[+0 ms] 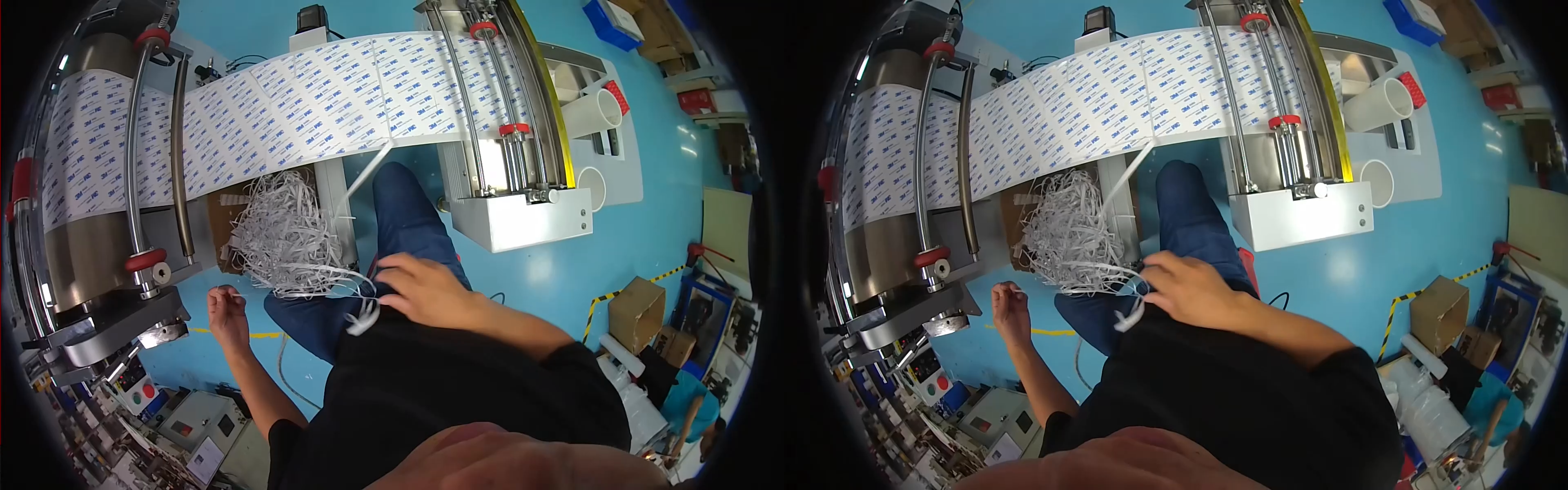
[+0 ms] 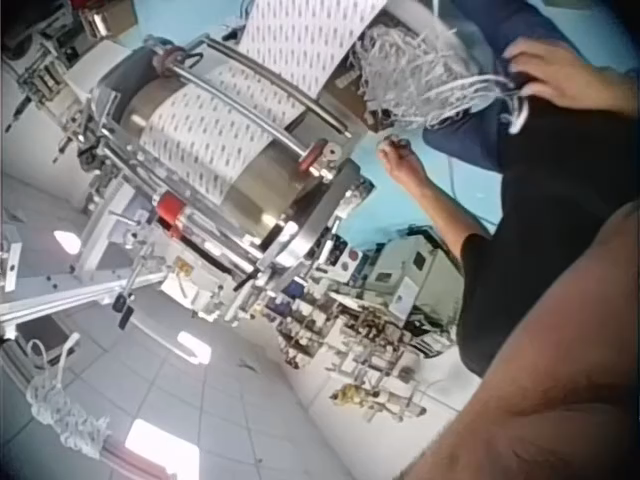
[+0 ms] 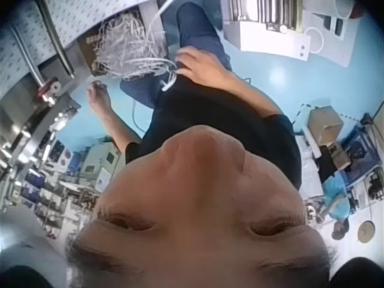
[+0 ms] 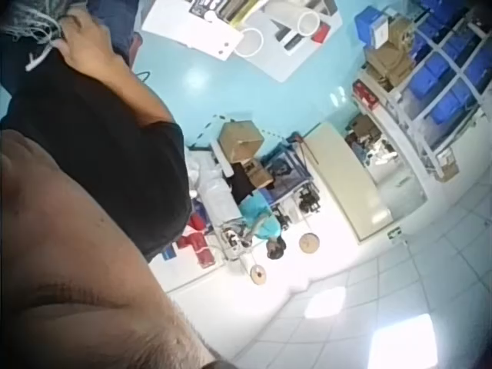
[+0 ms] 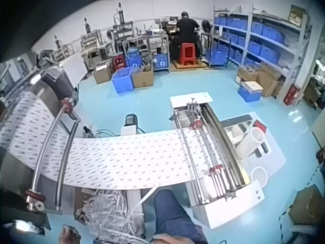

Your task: Operating an industrial machine to process adhesive sheets, including loading sheets and clearing scrap material.

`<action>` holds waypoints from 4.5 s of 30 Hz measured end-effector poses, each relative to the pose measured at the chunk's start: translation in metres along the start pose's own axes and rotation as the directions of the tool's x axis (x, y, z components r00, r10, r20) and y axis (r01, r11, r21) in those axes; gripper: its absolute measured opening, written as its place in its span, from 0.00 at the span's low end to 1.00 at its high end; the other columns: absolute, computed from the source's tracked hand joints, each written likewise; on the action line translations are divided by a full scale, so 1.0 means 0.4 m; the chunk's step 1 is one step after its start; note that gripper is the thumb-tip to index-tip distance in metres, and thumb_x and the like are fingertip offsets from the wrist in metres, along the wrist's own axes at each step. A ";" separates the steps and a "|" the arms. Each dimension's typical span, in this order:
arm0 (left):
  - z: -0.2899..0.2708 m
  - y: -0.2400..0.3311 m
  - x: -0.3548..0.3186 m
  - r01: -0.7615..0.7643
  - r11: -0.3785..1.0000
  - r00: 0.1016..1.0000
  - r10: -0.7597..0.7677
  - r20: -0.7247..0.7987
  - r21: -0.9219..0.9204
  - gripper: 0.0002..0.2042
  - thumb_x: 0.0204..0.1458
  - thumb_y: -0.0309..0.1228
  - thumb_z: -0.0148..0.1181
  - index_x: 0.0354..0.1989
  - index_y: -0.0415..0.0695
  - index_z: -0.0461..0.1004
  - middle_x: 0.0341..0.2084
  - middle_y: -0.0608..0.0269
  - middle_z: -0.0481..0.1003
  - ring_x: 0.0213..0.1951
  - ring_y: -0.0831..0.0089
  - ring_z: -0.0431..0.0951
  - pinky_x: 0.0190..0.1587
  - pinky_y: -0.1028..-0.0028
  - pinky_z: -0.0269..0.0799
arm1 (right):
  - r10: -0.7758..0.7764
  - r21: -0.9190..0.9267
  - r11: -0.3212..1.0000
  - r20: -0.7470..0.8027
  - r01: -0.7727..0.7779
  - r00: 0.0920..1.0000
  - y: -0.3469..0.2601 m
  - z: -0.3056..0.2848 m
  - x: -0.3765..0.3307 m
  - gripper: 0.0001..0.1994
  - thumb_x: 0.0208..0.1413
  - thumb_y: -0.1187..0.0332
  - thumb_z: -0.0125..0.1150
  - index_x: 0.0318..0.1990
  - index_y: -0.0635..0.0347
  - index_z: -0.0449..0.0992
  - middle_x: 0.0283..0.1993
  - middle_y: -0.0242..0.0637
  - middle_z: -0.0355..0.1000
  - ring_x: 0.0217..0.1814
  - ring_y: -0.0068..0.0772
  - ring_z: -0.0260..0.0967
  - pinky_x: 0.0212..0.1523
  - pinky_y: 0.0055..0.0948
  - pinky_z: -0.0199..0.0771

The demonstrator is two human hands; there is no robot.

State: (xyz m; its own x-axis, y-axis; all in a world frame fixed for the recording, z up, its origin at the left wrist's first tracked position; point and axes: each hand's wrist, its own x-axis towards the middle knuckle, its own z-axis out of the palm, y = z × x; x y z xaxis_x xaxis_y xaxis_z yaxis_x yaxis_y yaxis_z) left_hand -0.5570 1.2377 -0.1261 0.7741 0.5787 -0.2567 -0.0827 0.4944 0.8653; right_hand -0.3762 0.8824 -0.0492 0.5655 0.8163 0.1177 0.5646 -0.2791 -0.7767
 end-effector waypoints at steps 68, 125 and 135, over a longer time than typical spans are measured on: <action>-0.236 0.170 0.098 0.117 0.907 0.993 -0.120 -0.018 0.404 0.14 0.59 0.41 0.51 0.26 0.47 0.66 0.17 0.75 0.61 0.20 0.86 0.59 0.38 0.76 0.63 | 0.192 0.362 0.919 -0.758 0.158 0.623 -0.104 -0.518 0.028 0.12 0.44 0.77 0.64 0.37 0.63 0.69 0.41 0.41 0.74 0.41 0.27 0.74 0.46 0.28 0.74; -0.477 0.398 -0.056 0.288 0.750 0.912 -0.024 -0.410 0.595 0.16 0.55 0.45 0.56 0.27 0.44 0.71 0.16 0.75 0.62 0.19 0.87 0.55 0.22 0.81 0.53 | 0.295 -0.573 0.802 0.132 -0.170 0.946 -0.212 -0.018 0.724 0.11 0.46 0.66 0.54 0.31 0.64 0.78 0.33 0.49 0.75 0.41 0.50 0.73 0.42 0.41 0.72; -0.632 0.380 0.008 0.305 0.622 0.846 0.170 -0.505 0.721 0.18 0.54 0.45 0.57 0.22 0.43 0.69 0.17 0.71 0.66 0.21 0.82 0.61 0.23 0.76 0.58 | 0.102 -0.066 0.992 -0.078 -0.107 0.992 -0.349 0.343 0.726 0.09 0.47 0.62 0.59 0.25 0.59 0.75 0.25 0.42 0.73 0.30 0.45 0.72 0.33 0.38 0.71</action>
State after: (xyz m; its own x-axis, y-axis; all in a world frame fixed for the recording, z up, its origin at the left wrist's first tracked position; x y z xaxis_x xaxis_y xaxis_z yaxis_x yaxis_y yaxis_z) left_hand -0.7257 1.4784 -0.1042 0.3242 0.9013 -0.2874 0.6375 0.0164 0.7703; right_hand -0.3735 1.2279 0.0085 0.6650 0.7419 0.0857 0.5391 -0.3974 -0.7426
